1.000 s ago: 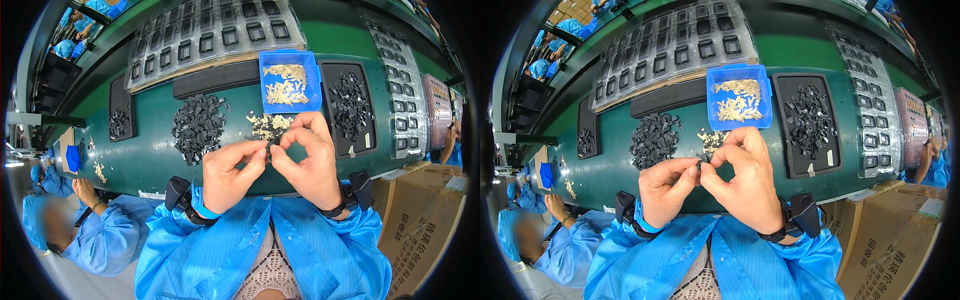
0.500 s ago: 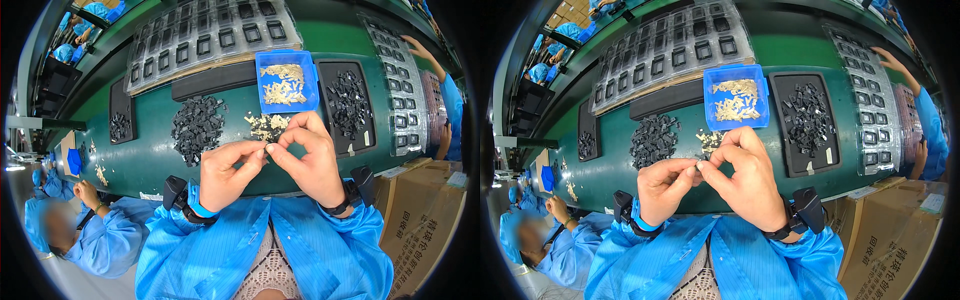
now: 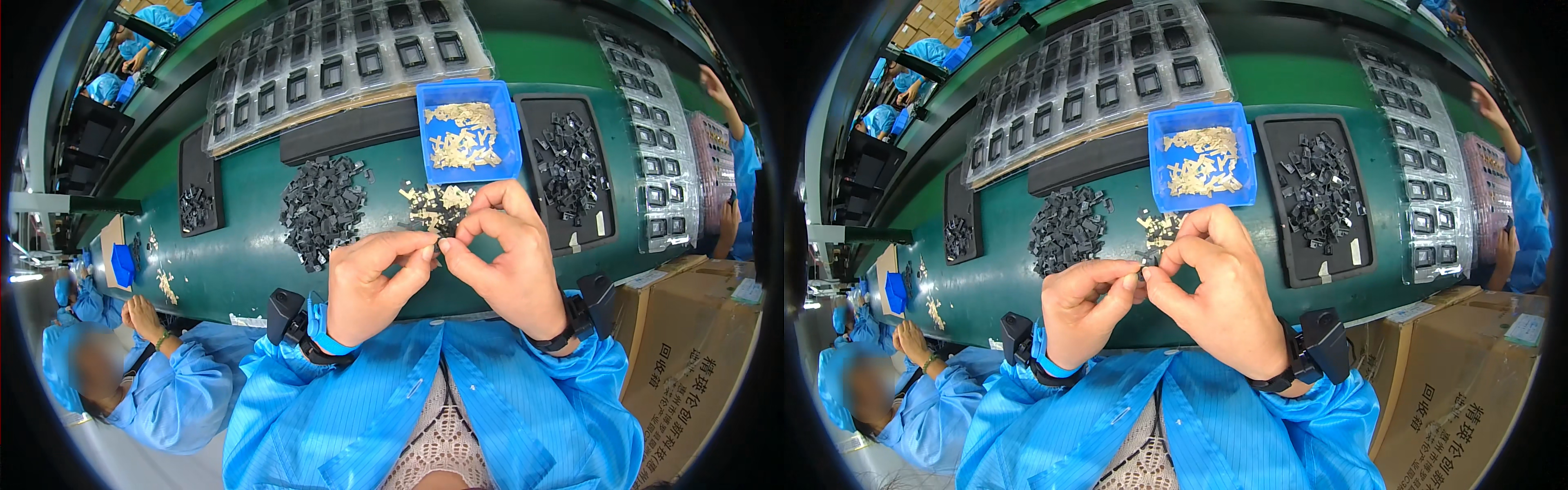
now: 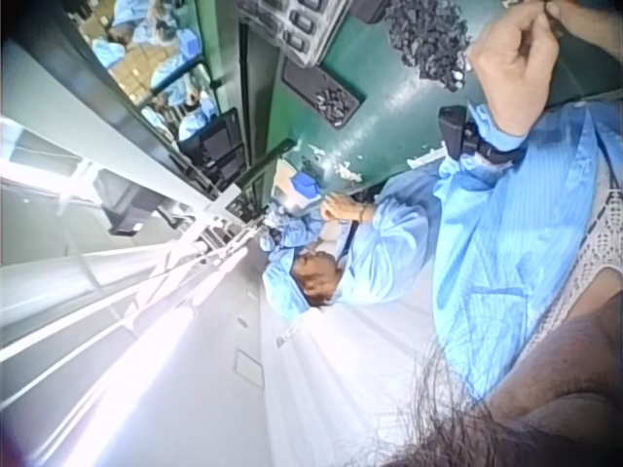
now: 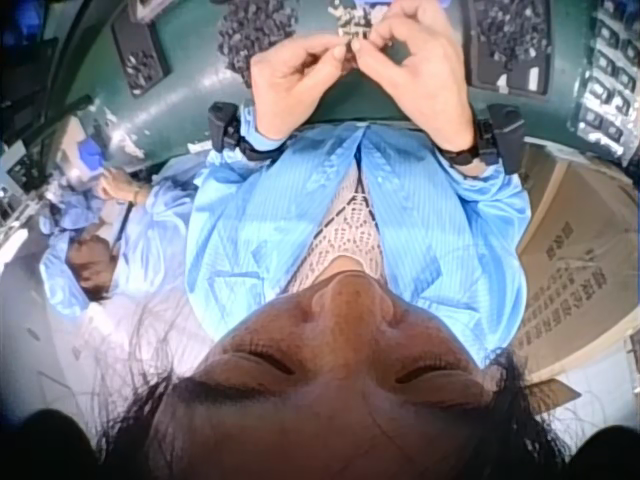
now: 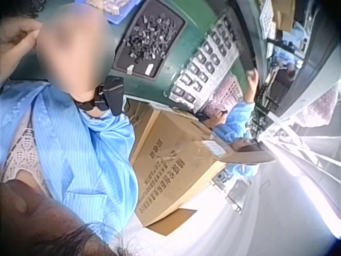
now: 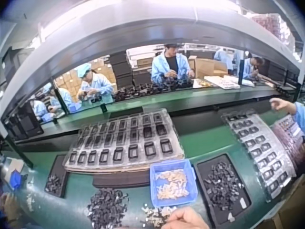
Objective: Manually assemble small electronic parts and components on a factory production line.
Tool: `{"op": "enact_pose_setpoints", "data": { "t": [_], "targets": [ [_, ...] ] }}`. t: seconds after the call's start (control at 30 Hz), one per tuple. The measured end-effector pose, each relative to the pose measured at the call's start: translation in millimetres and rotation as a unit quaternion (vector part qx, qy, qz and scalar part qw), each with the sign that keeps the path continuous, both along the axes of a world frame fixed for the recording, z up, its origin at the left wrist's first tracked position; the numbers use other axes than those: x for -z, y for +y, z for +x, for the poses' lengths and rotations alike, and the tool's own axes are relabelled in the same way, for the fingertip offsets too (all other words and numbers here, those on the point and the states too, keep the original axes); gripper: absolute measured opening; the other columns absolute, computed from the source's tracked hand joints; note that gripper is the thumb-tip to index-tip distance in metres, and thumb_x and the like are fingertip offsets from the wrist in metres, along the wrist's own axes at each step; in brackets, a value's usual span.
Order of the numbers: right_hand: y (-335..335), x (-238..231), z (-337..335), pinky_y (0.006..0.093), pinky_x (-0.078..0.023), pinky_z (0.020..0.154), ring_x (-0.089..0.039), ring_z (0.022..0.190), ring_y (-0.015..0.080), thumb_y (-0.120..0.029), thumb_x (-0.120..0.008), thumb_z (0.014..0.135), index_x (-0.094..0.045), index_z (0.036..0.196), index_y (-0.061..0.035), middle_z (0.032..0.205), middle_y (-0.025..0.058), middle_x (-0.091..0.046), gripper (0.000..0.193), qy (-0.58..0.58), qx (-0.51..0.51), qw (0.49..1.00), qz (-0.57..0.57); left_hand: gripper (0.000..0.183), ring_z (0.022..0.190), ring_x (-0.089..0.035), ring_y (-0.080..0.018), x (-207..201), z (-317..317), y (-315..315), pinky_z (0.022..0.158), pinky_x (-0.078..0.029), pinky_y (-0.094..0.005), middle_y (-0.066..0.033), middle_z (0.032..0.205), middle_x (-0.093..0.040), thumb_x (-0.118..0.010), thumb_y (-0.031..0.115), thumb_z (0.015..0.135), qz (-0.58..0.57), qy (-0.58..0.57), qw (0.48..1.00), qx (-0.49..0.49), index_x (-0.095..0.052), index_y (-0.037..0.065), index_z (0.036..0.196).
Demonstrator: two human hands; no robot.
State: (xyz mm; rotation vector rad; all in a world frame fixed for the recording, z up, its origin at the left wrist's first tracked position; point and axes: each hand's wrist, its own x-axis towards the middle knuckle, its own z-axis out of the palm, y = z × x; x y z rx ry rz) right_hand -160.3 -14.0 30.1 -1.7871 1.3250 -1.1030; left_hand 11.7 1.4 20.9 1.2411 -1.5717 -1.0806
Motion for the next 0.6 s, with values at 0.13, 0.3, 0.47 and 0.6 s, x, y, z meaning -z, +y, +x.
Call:
{"op": "enact_pose_setpoints", "data": {
  "t": [0.13,0.3,0.47,0.6],
  "targets": [
    [-0.8,-0.9,-0.9,0.0293,-0.044,0.070,-0.054,0.079,0.0199,-0.006,-0.072,0.067,-0.061,0.069,-0.0007,0.084,0.0080,-0.051,0.013,0.013,-0.001,1.000,-0.001,0.013,0.071,-0.067,-0.0160,-1.3,0.1,-1.0,0.064,-0.054,-0.0266,-0.0121,0.078,-0.068,-0.064,0.002,0.081,-0.014,-0.025,1.000,0.005,-0.067,-0.001,0.093],
    [0.6,-1.1,0.4,0.0316,-0.044,0.068,-0.054,0.079,0.0216,-0.009,-0.074,0.067,-0.064,0.071,-0.0010,0.084,0.0082,-0.051,0.013,0.020,0.025,0.999,-0.008,0.013,0.073,-0.067,-0.0147,3.0,-3.3,2.3,0.064,-0.054,-0.0259,-0.0115,0.081,-0.068,-0.064,0.004,0.083,0.042,0.060,0.997,-0.033,-0.066,-0.002,0.094],
    [1.1,-3.1,1.5,0.0321,-0.045,0.065,-0.055,0.075,0.0223,-0.010,-0.075,0.067,-0.066,0.074,-0.0003,0.083,0.0091,-0.052,0.016,0.008,0.041,0.999,-0.013,0.014,0.074,-0.067,-0.0138,5.9,-4.9,2.1,0.065,-0.054,-0.0253,-0.0112,0.082,-0.068,-0.063,0.004,0.084,0.037,0.079,0.996,-0.031,-0.066,-0.003,0.096],
    [-1.2,-2.9,0.6,0.0304,-0.046,0.062,-0.056,0.074,0.0218,-0.010,-0.075,0.069,-0.065,0.078,0.0029,0.083,0.0097,-0.053,0.018,0.019,0.054,0.998,-0.023,0.015,0.075,-0.066,-0.0143,4.3,-3.5,3.8,0.067,-0.054,-0.0251,-0.0113,0.084,-0.067,-0.061,0.005,0.087,0.052,0.106,0.992,-0.042,-0.064,-0.004,0.099]
  ]
}}
